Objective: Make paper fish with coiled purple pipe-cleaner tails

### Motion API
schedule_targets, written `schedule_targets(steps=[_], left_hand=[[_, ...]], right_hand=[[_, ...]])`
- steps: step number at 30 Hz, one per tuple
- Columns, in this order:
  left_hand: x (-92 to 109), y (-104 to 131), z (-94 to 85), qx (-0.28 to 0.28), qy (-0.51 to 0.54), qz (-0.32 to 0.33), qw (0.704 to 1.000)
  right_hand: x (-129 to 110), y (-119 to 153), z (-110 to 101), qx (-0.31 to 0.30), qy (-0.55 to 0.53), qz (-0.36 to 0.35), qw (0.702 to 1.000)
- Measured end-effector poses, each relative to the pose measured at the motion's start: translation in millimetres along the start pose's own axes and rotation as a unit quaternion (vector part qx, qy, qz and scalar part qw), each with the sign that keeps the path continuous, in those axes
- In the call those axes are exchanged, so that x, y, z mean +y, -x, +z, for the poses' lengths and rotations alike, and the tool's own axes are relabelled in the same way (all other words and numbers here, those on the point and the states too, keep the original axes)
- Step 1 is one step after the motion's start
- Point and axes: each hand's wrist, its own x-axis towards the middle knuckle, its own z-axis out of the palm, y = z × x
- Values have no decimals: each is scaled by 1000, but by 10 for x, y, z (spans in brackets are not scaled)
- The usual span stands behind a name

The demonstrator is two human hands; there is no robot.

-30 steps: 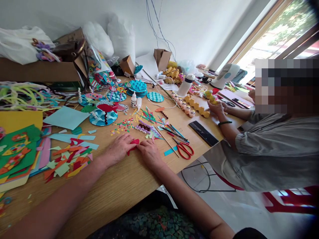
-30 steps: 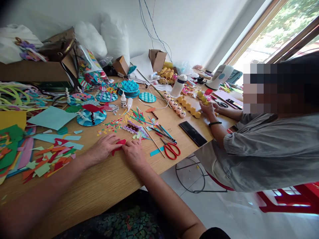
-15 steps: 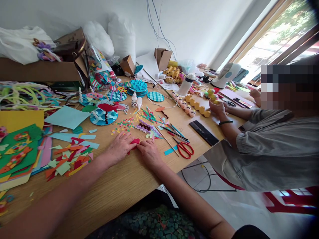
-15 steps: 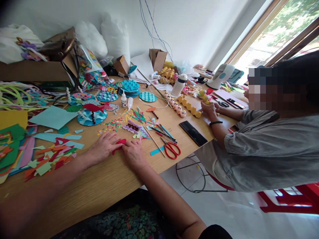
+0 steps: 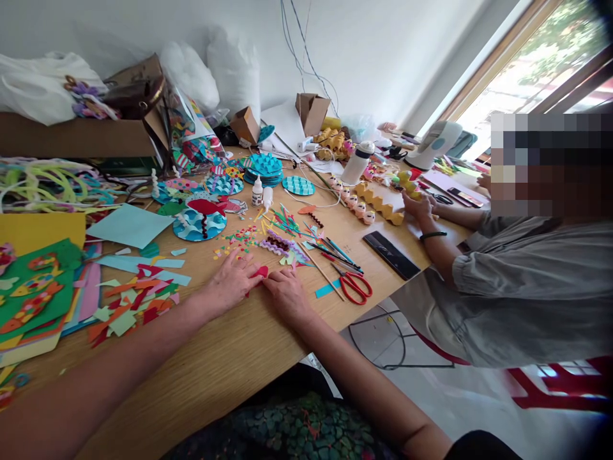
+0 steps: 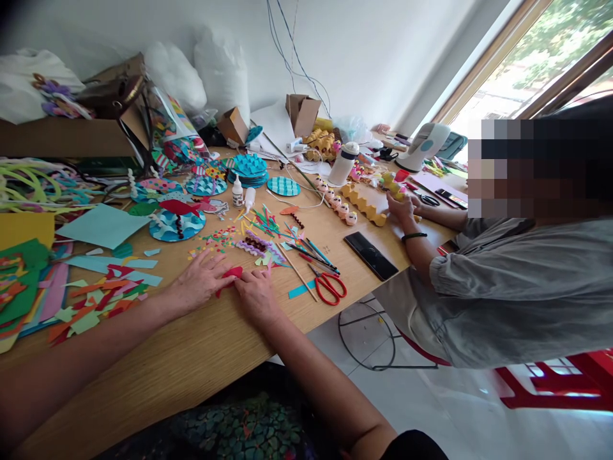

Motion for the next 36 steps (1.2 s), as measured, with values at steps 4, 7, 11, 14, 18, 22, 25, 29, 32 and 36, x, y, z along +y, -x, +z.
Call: schedule_targets(steps=[4, 7, 11, 14, 18, 22, 25, 29, 32, 36], left_hand=[[-2, -3, 20, 8, 1, -1, 1000], [1, -8, 18, 7, -6, -3, 1000], [0, -16, 12, -9, -37, -6, 999], [0, -19, 13, -13, -44, -5, 999], [7, -21, -2, -21, -46, -4, 999], [13, -28, -31, -42, -35, -8, 998], [12, -32, -40, -44, -34, -10, 998], [7, -36, -35, -45, -29, -3, 999], [4, -37, -17, -35, -22, -4, 999], [4, -32, 3, -27, -16, -6, 999]], right_hand=[[10, 12, 12, 7, 5, -9, 1000], [21, 17, 30, 8, 21, -13, 1000], [37, 21, 49, 15, 34, -22, 999], [39, 23, 51, 15, 35, -21, 999], [22, 31, 48, 16, 31, -12, 999], [4, 42, 47, 32, 19, -7, 999], [5, 45, 38, 31, 24, -13, 999], [11, 40, 14, 18, 43, -20, 999], [14, 36, 6, 10, 56, -26, 998], [20, 32, 17, 1, 60, -27, 998]])
